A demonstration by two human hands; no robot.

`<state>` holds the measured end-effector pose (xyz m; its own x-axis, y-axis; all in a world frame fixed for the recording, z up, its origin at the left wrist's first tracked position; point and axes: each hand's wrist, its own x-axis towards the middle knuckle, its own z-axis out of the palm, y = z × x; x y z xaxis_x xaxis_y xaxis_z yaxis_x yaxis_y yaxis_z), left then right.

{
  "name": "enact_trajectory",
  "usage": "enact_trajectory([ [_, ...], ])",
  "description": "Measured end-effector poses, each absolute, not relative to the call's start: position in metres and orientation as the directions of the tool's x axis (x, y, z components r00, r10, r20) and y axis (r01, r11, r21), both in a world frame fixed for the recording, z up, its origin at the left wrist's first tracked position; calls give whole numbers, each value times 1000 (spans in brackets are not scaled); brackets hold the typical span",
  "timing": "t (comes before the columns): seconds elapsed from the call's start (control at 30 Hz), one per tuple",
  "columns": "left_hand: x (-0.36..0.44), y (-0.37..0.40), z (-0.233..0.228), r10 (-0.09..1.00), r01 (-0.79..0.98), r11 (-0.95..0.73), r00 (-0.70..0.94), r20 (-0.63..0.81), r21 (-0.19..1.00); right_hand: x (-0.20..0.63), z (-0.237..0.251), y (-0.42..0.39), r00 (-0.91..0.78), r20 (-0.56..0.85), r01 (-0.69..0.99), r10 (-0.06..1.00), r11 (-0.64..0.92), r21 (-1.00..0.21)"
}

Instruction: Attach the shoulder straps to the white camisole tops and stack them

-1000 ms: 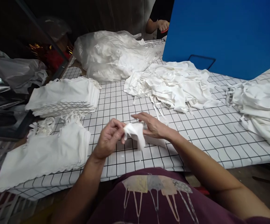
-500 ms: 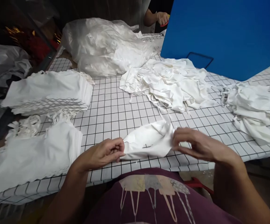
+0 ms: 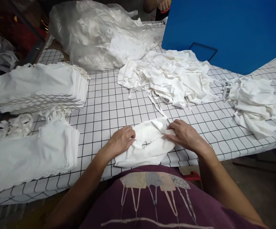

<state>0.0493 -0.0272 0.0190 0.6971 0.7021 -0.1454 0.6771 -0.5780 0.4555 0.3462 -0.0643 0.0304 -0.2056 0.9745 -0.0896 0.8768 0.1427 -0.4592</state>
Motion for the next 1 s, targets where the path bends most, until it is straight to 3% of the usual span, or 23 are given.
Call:
enact_trajectory([
  [0.1, 40, -21, 17, 713, 689, -559, 683, -157, 460, 352, 22, -64, -149, -175, 711, 973, -17, -703],
  [0.2, 22, -10, 29, 777, 752, -464, 599, -194, 468, 357, 20, -61, -103, -188, 261, 977, -156, -953],
  [0.27, 16, 1, 40, 805, 785, -405, 549, -223, 469, 358, 24, -55, -95, -176, 4, 980, -176, -984],
  [0.33, 23, 14, 53, 810, 754, -391, 554, -192, 528, 354, 33, -46, -138, -172, -112, 975, -188, -976],
  [0.4, 45, 27, 68, 774, 611, -416, 627, -90, 674, 344, 47, -34, -241, -143, -120, 960, -175, -977],
  [0.5, 88, 46, 91, 613, 286, -407, 790, 27, 868, 327, 77, -17, -409, -37, -16, 912, -47, -999],
  [0.6, 115, 57, 111, 434, 145, -317, 901, 7, 937, 320, 109, -6, -473, 53, 136, 879, 132, -982],
  [0.67, 116, 60, 120, 391, 143, -220, 919, -47, 965, 325, 126, -1, -481, 67, 205, 874, 187, -961],
  [0.73, 106, 61, 126, 435, 138, -124, 898, -71, 983, 336, 135, 2, -503, 40, 225, 864, 175, -959],
  [0.9, 59, 54, 134, 721, 59, 2, 692, -42, 998, 365, 139, 7, -620, -87, 255, 780, 95, -962],
  [1.0, 30, 44, 138, 841, 40, 18, 539, -37, 999, 375, 144, 5, -583, -35, 249, 812, 137, -959],
])
